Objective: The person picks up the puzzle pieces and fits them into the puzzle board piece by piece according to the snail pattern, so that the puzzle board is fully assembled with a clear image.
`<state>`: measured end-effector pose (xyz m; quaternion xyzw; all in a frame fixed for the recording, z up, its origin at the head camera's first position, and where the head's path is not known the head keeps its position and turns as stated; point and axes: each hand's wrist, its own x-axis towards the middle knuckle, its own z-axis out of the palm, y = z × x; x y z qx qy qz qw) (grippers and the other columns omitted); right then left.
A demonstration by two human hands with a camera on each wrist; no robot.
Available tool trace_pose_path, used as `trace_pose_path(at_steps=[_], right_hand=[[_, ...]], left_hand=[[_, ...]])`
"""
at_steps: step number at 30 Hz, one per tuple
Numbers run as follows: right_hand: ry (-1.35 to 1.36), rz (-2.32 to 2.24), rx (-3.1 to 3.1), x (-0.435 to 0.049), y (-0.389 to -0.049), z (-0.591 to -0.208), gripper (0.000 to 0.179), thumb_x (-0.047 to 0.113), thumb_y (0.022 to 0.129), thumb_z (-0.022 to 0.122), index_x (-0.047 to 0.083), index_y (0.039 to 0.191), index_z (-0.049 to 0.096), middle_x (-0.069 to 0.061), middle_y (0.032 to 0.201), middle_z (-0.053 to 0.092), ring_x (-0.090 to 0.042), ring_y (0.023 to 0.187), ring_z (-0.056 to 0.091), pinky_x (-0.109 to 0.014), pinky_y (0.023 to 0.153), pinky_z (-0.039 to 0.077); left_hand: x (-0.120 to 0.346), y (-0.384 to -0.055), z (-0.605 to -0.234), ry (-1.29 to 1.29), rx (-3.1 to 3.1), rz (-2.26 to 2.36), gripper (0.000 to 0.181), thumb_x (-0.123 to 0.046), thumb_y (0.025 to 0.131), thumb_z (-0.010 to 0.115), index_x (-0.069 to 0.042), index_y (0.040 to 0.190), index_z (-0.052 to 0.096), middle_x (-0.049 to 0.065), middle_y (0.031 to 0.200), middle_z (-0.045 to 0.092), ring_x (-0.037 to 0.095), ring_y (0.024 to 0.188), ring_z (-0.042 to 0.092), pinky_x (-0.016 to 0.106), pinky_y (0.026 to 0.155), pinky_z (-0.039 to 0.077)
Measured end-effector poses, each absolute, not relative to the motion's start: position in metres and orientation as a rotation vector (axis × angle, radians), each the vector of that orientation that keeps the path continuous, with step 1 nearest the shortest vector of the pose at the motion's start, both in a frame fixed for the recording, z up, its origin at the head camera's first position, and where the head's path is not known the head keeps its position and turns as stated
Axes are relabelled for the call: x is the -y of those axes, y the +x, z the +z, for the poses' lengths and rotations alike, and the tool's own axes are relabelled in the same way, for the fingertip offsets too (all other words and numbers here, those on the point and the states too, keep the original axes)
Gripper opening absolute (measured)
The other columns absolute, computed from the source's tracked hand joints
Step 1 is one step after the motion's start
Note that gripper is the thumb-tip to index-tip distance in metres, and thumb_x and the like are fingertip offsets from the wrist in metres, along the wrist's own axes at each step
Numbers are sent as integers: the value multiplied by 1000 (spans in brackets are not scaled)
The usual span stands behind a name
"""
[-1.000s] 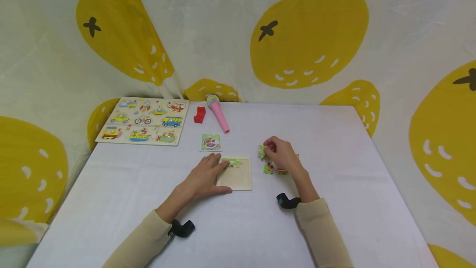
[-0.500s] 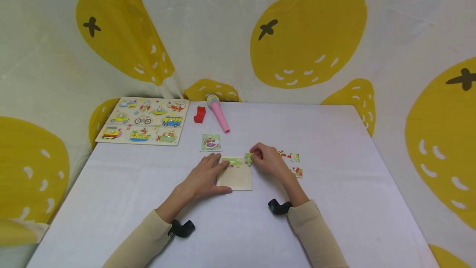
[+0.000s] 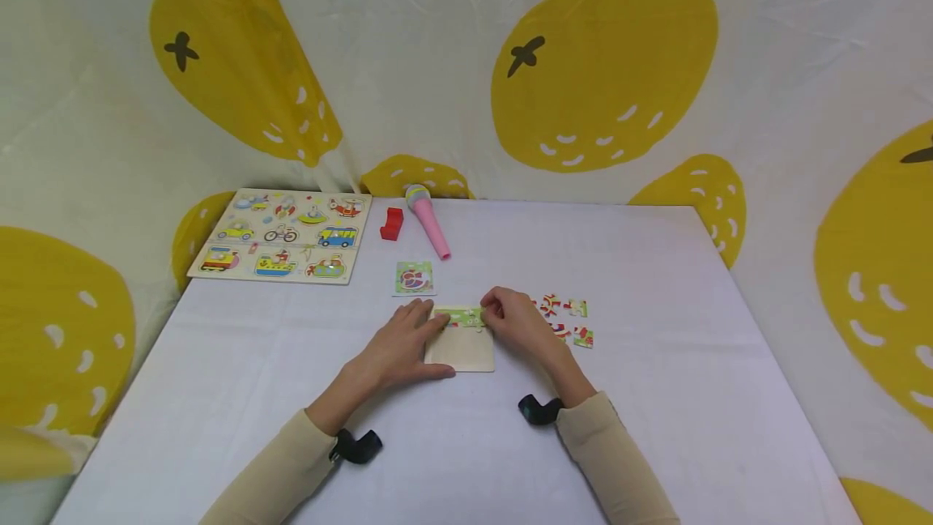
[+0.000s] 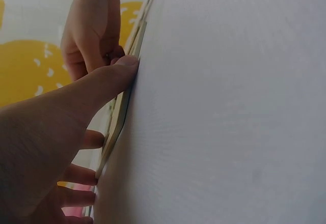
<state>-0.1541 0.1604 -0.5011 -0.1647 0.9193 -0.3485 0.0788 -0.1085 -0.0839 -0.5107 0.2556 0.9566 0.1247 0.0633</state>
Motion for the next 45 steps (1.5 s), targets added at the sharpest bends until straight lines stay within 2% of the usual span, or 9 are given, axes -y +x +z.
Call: trace_pose_path(at_steps=[7, 15, 19, 24, 33, 45], right_hand=[[-664, -984, -2761, -162, -153, -502, 19, 13, 90, 73, 7, 108, 73, -4, 93, 61, -13, 81, 55, -24, 71, 47], [-667, -943, -2776, -160, -150, -500, 18, 13, 91, 72, 10, 109, 75, -3, 95, 61, -15, 85, 56, -28, 74, 46], [-643, -930, -2775, -158, -149, -499, 18, 14, 91, 73, 11, 109, 75, -3, 95, 61, -15, 86, 56, -28, 75, 46], [-633, -918, -2773, -157, -149, -499, 20, 15, 91, 73, 11, 110, 74, -3, 96, 62, -15, 86, 56, -28, 75, 47], [-620, -993, -2825, -177, -157, -499, 28, 15, 87, 76, 7, 114, 70, -6, 96, 64, -14, 81, 54, -26, 70, 46], [-449, -876, -2881, -204, -168, -497, 37, 19, 89, 74, 3, 122, 66, -13, 108, 62, -23, 91, 56, -33, 77, 49]], left_hand=[[84, -109, -508, 789, -2892, 369, 89, -74, 81, 64, -21, 151, 45, 12, 156, 39, 33, 149, 32, 50, 124, 27], [92, -111, -501, 776, -2809, 399, 93, -70, 79, 69, -19, 153, 43, 11, 161, 34, 32, 152, 29, 49, 123, 30], [101, -113, -496, 760, -2739, 469, 92, -62, 78, 76, -20, 153, 43, 7, 163, 32, 28, 153, 27, 46, 120, 36], [107, -115, -496, 759, -2702, 524, 89, -56, 78, 79, -21, 152, 44, 6, 163, 32, 25, 152, 29, 43, 119, 38], [107, -115, -495, 742, -2703, 566, 87, -54, 78, 81, -22, 151, 46, 4, 162, 34, 25, 152, 30, 43, 120, 37], [107, -114, -499, 701, -2703, 602, 87, -54, 77, 81, -24, 151, 46, 5, 162, 31, 26, 148, 34, 45, 116, 42]])
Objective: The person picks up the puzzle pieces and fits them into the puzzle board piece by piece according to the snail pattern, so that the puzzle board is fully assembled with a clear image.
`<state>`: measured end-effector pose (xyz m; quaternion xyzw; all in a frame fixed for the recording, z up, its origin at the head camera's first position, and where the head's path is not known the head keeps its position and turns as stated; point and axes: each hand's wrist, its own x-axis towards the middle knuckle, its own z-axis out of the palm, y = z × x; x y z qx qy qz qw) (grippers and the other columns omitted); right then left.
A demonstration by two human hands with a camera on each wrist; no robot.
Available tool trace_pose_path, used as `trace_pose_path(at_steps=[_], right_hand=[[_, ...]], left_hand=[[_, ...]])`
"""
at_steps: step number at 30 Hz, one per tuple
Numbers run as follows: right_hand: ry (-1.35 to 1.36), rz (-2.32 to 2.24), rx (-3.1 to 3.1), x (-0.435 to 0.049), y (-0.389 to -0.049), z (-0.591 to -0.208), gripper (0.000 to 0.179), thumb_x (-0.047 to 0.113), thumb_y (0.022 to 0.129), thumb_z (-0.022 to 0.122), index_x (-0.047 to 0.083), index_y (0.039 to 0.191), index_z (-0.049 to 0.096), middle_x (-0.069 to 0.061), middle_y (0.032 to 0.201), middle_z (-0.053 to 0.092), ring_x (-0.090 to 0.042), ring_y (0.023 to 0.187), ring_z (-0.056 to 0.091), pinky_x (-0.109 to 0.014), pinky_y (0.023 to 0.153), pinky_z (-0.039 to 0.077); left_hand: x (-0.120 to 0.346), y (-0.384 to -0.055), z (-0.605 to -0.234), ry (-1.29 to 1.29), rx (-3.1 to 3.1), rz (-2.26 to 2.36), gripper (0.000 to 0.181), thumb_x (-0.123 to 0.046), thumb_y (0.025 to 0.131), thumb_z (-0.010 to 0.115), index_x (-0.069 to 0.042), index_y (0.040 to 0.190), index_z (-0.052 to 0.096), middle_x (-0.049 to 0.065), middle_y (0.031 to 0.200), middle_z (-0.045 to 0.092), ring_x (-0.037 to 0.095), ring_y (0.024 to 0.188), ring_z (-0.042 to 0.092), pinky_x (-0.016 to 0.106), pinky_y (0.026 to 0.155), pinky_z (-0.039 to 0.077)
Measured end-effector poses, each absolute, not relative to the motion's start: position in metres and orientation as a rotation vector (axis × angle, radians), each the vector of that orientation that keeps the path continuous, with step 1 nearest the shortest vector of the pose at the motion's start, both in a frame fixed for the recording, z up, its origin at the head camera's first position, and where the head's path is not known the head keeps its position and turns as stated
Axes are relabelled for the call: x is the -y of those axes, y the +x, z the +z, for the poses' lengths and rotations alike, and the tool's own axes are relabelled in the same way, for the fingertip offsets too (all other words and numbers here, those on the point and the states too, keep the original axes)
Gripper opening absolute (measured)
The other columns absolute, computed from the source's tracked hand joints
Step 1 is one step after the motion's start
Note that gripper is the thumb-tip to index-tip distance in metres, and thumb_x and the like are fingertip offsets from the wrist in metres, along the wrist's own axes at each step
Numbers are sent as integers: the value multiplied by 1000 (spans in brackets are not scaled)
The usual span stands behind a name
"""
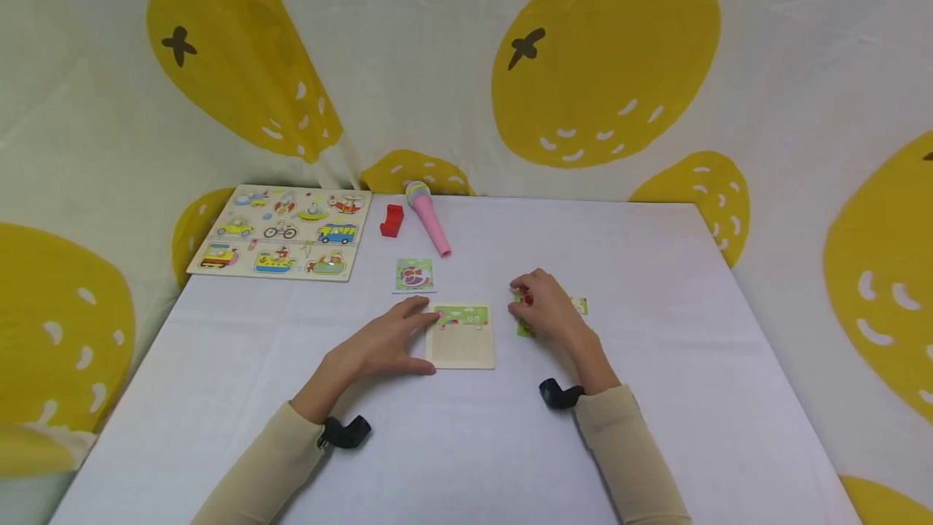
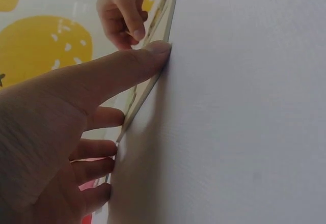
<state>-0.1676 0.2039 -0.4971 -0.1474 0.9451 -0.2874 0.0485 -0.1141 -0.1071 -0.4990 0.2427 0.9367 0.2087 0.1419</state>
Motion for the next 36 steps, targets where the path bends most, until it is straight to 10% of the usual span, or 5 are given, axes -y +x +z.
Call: trace_pose_path(at_steps=[36], right_hand=[[-340, -913, -2856, -219, -167, -484, 17, 13, 100, 61, 5, 114, 65, -10, 104, 70, -22, 91, 60, -39, 84, 55]], left_hand=[[114, -113, -508, 757, -2695, 665, 85, -51, 80, 79, -23, 153, 44, 2, 162, 31, 23, 151, 28, 43, 119, 38]])
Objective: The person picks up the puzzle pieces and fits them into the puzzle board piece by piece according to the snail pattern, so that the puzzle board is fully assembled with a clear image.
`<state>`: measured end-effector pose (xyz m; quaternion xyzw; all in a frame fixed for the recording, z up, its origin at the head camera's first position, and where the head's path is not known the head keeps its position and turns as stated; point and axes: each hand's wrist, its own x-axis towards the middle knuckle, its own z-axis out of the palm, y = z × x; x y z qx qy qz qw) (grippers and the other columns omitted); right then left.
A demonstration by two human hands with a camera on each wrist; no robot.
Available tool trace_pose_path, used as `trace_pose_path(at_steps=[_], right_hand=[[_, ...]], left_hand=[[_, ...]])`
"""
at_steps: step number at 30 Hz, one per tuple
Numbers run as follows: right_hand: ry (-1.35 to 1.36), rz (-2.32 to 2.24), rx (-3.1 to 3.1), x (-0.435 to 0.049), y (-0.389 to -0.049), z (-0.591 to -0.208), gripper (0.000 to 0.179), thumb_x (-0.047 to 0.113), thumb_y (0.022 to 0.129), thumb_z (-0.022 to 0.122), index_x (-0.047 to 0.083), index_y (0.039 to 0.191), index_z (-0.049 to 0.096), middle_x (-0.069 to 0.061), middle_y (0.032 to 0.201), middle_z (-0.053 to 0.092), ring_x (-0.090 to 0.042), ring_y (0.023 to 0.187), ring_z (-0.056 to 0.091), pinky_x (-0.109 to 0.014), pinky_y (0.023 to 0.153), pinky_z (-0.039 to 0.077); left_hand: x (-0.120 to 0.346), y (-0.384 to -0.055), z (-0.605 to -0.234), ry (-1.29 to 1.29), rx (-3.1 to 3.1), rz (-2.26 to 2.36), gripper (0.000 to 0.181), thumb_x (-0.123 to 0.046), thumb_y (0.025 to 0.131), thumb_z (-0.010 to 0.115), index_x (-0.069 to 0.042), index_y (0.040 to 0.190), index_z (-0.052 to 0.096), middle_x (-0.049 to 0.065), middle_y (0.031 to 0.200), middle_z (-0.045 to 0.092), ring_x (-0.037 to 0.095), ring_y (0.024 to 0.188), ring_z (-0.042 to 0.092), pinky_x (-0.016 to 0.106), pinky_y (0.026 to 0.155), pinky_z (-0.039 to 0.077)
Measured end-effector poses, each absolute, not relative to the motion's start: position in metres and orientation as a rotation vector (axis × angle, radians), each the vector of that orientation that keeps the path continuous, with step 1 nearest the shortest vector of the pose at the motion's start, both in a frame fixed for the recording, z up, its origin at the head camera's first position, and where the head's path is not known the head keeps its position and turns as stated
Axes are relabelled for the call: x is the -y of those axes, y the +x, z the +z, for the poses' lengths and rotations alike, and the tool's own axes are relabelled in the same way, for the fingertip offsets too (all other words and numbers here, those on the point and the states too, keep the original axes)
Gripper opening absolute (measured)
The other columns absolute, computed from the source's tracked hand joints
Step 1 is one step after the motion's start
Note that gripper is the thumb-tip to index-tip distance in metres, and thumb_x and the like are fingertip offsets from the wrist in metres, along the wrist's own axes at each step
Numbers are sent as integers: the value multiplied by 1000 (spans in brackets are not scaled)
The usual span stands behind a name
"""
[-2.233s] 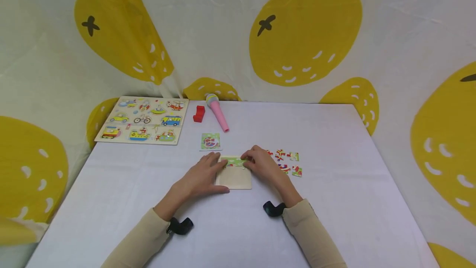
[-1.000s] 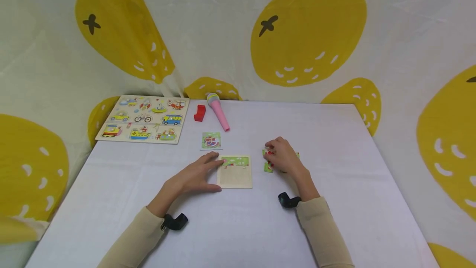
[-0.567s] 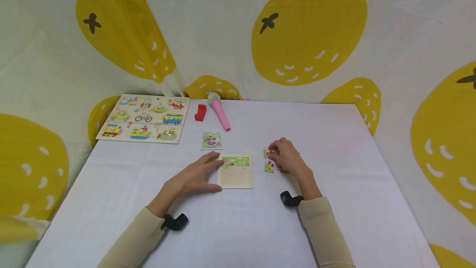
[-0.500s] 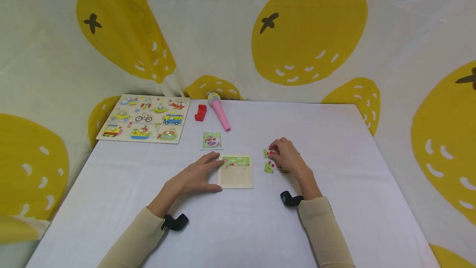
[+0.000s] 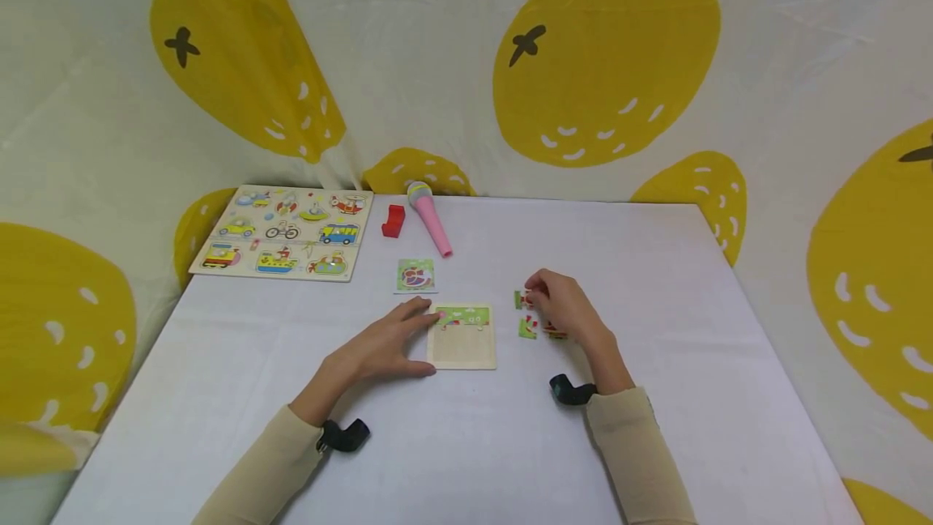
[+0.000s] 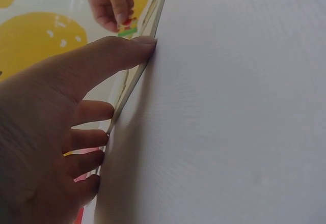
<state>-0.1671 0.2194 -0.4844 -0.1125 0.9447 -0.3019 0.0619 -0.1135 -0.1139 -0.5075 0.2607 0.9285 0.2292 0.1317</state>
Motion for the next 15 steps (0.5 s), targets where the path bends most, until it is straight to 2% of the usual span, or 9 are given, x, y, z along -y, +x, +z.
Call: trace_pose_path(at_steps=[3, 10, 15], right_hand=[[-362, -951, -2850, -214, -165, -479, 17, 14, 99, 62, 5, 113, 66, -10, 103, 70, -22, 90, 61, -38, 82, 54], [-449, -970, -2817, -194, -157, -471, 17, 15, 97, 65, 4, 109, 66, -6, 93, 68, -17, 83, 58, -23, 68, 50], [-542, -999, -2789, -179, -154, -474, 14, 14, 96, 67, 5, 106, 68, -3, 88, 67, -15, 80, 57, -23, 68, 49]], left_hand=[[114, -114, -509, 758, -2696, 661, 85, -52, 80, 78, -24, 153, 43, 2, 162, 31, 23, 152, 28, 43, 119, 38], [114, -113, -510, 763, -2692, 683, 85, -51, 81, 78, -24, 153, 43, 2, 162, 31, 23, 152, 27, 43, 119, 38], [114, -113, -509, 765, -2693, 683, 85, -52, 80, 78, -23, 153, 44, 2, 163, 31, 23, 153, 26, 43, 120, 37]])
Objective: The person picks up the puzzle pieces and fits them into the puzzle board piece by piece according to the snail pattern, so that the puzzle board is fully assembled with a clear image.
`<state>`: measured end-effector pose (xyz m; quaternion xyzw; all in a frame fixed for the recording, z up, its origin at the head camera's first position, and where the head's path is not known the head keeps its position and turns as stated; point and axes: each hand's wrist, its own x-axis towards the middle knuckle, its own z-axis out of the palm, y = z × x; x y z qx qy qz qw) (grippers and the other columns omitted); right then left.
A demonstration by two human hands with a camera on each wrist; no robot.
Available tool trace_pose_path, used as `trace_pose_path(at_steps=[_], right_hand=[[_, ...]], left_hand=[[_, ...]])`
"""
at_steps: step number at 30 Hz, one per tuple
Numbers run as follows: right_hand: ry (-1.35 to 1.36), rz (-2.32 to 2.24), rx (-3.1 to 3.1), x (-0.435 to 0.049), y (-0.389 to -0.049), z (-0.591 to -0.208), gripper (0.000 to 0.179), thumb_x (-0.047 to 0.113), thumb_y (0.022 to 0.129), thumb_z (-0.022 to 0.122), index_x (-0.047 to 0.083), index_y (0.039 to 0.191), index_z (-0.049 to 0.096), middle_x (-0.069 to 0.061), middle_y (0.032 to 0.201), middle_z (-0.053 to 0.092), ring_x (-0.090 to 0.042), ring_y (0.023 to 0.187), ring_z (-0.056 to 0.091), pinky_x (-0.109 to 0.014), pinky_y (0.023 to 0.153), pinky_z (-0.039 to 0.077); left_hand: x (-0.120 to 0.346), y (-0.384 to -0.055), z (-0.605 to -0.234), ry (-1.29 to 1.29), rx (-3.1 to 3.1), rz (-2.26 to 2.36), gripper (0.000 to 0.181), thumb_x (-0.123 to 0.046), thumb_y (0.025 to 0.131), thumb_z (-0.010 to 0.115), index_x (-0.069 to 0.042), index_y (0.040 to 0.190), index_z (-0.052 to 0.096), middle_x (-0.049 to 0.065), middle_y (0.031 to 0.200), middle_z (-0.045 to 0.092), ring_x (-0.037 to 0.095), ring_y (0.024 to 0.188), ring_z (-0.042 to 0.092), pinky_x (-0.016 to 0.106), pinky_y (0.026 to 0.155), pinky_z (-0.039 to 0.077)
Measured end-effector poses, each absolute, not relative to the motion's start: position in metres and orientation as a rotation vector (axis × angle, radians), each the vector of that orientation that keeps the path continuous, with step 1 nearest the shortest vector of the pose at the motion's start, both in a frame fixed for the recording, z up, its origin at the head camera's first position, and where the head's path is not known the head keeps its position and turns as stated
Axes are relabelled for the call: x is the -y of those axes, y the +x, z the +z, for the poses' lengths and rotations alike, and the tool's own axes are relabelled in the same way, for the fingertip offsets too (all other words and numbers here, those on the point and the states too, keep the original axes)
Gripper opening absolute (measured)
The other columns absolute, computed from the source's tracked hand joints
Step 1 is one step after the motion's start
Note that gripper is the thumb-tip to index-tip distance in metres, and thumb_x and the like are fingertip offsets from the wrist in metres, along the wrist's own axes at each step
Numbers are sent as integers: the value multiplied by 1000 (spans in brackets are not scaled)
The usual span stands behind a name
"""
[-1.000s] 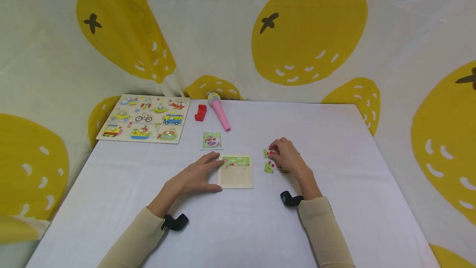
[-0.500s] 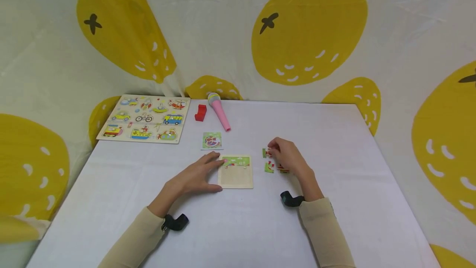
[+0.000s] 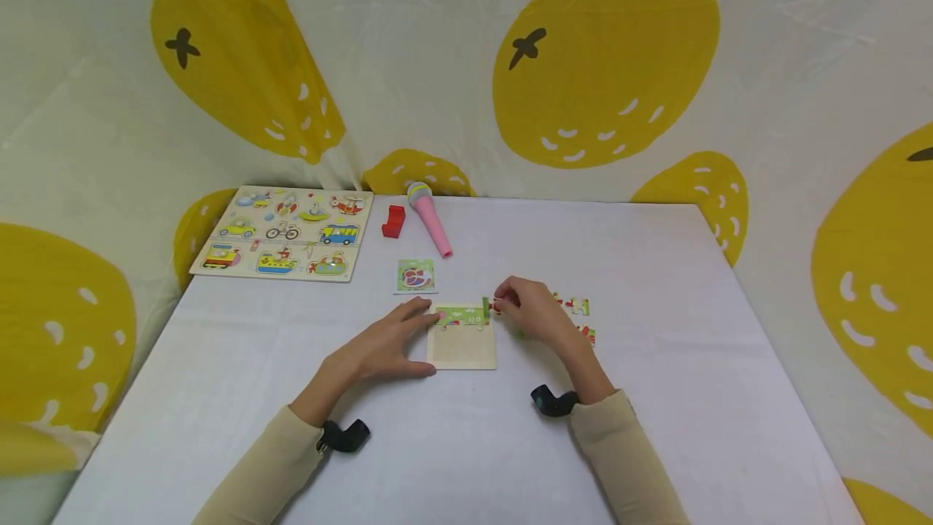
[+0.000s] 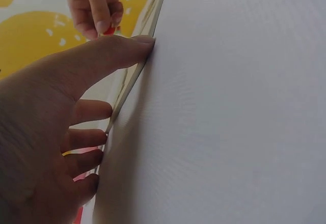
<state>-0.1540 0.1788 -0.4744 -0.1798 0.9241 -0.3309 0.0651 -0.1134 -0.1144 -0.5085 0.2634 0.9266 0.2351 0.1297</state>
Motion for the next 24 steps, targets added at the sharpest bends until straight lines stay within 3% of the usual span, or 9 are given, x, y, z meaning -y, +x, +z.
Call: trace_pose_path(at_steps=[11, 24], right_hand=[[-669, -1017, -2658, -143, -146, -482, 10, 12, 96, 66, 9, 105, 67, 0, 88, 66, -11, 80, 56, -23, 71, 50], [-674, -1004, -2601, -115, -138, -492, 10, 17, 96, 68, 12, 104, 67, 4, 85, 64, -10, 78, 54, -22, 70, 47]], left_hand=[[116, -115, -509, 739, -2686, 710, 83, -54, 79, 79, -28, 150, 46, -1, 162, 31, 20, 150, 30, 42, 118, 40], [117, -115, -508, 770, -2689, 738, 77, -54, 78, 80, -25, 143, 51, 0, 159, 35, 21, 148, 34, 41, 117, 41]])
